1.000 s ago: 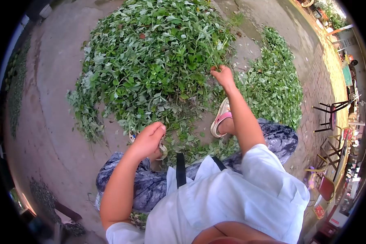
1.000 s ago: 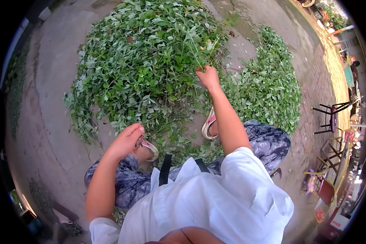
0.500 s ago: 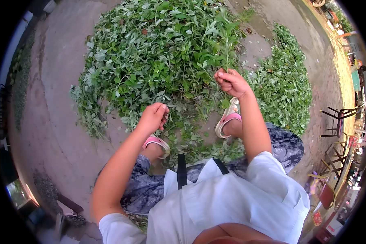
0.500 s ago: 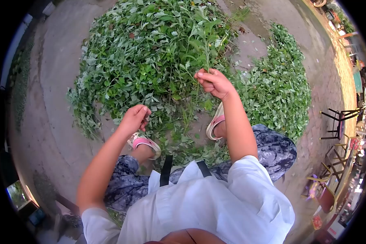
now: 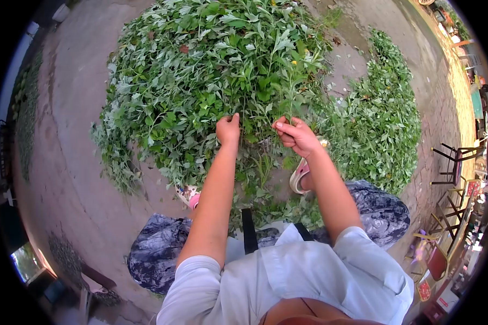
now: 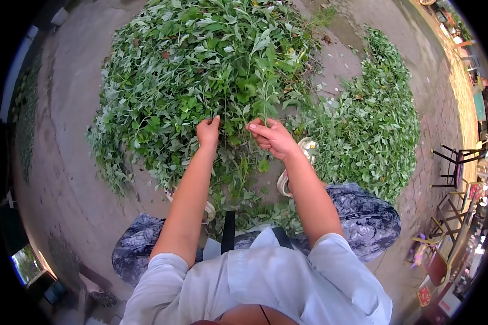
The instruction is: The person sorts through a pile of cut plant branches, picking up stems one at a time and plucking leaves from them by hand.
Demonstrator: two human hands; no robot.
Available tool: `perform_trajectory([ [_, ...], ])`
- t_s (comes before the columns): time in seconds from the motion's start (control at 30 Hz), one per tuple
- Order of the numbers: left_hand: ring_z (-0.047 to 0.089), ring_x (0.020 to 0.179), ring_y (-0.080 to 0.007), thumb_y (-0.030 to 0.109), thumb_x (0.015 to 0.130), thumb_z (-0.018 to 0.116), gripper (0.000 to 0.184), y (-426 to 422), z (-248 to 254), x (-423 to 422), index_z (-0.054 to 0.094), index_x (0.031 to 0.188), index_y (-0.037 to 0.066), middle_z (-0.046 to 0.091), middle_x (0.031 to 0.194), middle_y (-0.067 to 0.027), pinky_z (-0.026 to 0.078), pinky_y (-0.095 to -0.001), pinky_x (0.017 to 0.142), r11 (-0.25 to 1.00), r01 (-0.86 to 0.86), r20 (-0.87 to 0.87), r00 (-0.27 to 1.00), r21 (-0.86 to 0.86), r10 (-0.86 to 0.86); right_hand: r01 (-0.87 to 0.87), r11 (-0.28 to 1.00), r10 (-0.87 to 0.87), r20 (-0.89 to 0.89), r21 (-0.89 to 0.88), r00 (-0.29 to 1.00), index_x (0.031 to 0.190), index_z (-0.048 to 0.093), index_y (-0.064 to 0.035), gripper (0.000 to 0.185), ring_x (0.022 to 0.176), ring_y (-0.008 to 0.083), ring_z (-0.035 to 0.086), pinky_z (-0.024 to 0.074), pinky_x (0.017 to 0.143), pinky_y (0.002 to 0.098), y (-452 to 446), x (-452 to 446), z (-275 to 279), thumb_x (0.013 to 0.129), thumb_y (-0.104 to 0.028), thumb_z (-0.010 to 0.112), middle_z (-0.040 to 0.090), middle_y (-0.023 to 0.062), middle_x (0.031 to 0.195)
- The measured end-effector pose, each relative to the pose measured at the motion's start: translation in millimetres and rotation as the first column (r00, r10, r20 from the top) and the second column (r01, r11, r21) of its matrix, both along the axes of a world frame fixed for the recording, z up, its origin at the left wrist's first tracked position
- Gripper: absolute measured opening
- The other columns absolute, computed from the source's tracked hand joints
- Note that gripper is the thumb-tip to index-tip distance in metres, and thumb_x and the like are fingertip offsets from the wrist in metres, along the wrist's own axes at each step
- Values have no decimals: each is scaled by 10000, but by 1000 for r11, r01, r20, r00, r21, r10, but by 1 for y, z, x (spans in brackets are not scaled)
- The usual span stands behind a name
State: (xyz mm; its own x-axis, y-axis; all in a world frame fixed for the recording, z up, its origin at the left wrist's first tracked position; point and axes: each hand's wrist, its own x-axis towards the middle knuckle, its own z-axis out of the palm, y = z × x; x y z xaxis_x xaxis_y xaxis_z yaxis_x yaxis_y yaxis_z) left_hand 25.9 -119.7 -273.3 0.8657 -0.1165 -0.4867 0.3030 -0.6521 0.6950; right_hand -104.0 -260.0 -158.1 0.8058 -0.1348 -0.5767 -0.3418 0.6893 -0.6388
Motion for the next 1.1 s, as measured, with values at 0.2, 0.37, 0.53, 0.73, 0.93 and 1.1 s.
perform_trajectory([
  [0.2, 454, 475, -114, 277, 779, 598, 311, 17, 1, 8, 575, 678, -16, 500, 508, -19, 377, -288, 471, 916, -254, -154, 965, -312, 215, 66, 994, -68, -22, -86, 997, 861, 522, -20, 128, 394, 15, 284, 194, 363, 166, -17, 7, 0, 801, -123, 566, 473, -19, 627],
  [0.37, 454, 541, -83, 279, 886, 421, 287, 37, 54, -1, 549, 872, 23, 525, 694, -18, 382, -236, 498, 851, -160, -178, 981, -500, 80, 97, 994, -97, 8, -56, 995, 860, 524, -18, 127, 379, 10, 271, 186, 349, 161, -24, 9, -3, 798, -120, 566, 501, -5, 638],
  [0.53, 492, 551, -113, 280, 910, 361, 323, 15, 103, -48, 533, 1043, 40, 547, 800, -66, 443, -226, 534, 739, 150, -82, 960, -656, -268, -105, 978, 104, -13, -179, 995, 869, 541, -13, 142, 380, 13, 280, 194, 348, 165, 30, 26, 3, 805, -138, 568, 577, 46, 733],
  [0.73, 339, 412, -46, 285, 897, 409, 321, 61, 124, -10, 338, 661, 79, 344, 482, 39, 299, -218, 372, 907, 18, -178, 979, -420, -102, 169, 888, -233, -102, -428, 967, 908, 568, -11, 223, 410, 36, 337, 257, 379, 180, 0, 19, -22, 784, -193, 595, 542, -5, 626],
  [0.93, 233, 390, -1, 264, 891, 430, 228, 190, 208, 66, 528, 917, 60, 280, 479, 91, 161, -187, 351, 950, 157, 156, 981, -270, -118, -186, 374, -102, -240, -908, 965, 837, 593, 1, 347, 689, 253, 595, 455, 643, 325, 19, 38, -78, 650, -281, 671, 612, 158, 753],
  [1.1, 306, 466, -40, 273, 892, 414, 295, 401, 219, 37, 540, 772, 35, 372, 531, 44, 264, -217, 423, 977, -25, 469, 880, 212, -79, -416, 358, -112, -481, -836, 870, 811, 604, 25, 336, 683, 289, 599, 461, 663, 342, 32, 44, -113, 629, -249, 677, 618, 173, 733],
])
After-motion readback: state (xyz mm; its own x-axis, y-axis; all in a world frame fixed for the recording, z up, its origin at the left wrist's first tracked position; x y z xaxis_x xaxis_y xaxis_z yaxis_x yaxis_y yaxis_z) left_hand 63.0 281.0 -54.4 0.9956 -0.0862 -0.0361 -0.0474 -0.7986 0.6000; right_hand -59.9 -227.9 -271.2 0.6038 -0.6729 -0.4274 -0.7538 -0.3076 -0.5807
